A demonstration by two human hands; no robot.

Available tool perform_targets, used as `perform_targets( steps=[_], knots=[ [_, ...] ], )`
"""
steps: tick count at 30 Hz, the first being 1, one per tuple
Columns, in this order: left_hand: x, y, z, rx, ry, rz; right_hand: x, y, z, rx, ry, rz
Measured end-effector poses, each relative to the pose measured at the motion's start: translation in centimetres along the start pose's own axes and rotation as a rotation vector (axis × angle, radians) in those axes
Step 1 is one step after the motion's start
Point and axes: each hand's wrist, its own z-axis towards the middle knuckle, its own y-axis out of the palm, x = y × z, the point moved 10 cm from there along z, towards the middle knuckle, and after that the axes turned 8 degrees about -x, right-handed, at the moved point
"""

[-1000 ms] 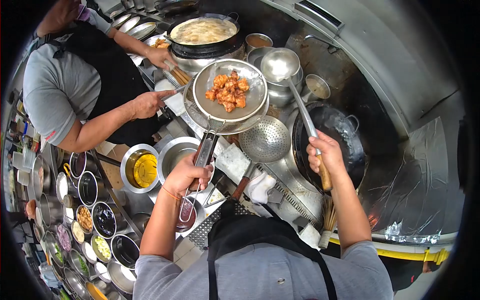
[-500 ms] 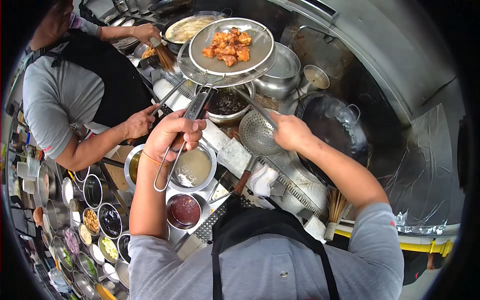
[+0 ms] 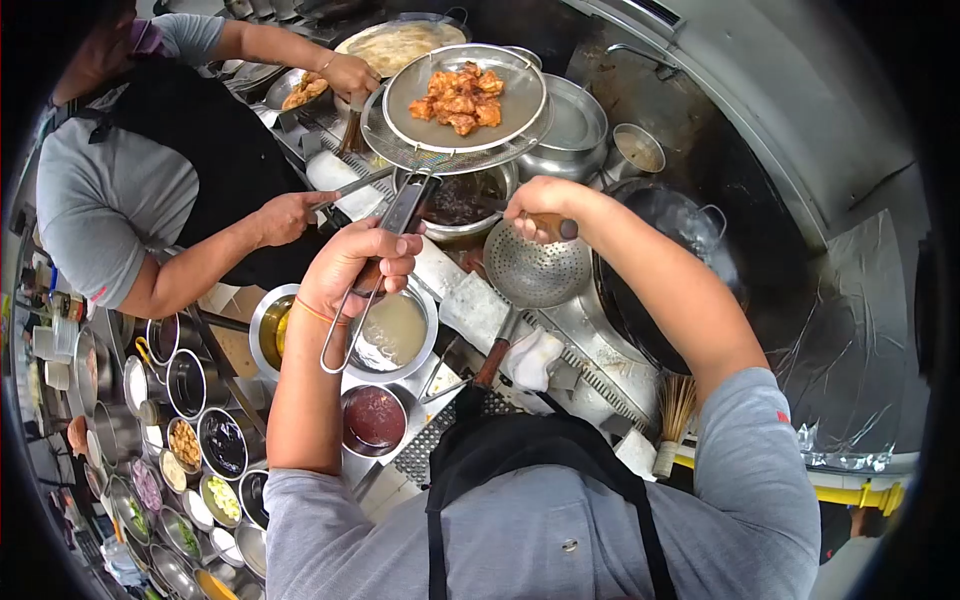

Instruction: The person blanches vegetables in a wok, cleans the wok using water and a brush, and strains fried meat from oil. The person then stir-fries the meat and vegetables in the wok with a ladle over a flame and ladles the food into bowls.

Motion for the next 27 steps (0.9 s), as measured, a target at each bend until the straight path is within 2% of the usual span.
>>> perform_targets(
  steps=[2, 3, 6, 16, 20, 22, 26, 27],
  knots=[
    [0.1, -0.2, 0.2, 0.029, 0.008, 0.013, 1.9, 1.6, 0.8, -0.271, 0.133, 0.498],
    [0.1, -0.1, 0.3, 0.024, 0.002, 0.020, 1.9, 2.1, 1.0, -0.360, 0.109, 0.597],
    [0.0, -0.1, 0.2, 0.023, -0.017, -0.010, 2.6, 2.3, 0.9, -0.428, 0.078, 0.791],
    [-1.0, -1.0, 0.0, 0.061, -0.021, -0.021, 6.2, 2.2, -6.4, -0.515, -0.031, 0.924],
    [-2.0, -2.0, 0.0, 0.053, -0.034, -0.040, 8.6, 2.6, -8.0, -0.430, -0.051, 0.637],
    [-2.2, -1.9, -0.1, 0.053, -0.039, -0.053, 8.3, 2.0, -8.9, -0.140, -0.221, 0.488],
    [-2.4, -1.6, -0.6, 0.079, -0.032, -0.078, 10.3, 2.1, -8.9, 0.085, -0.285, 0.102],
    [-2.4, -1.5, -0.7, 0.086, -0.029, -0.091, 10.1, 2.7, -9.4, 0.086, -0.378, -0.026]
  ],
)
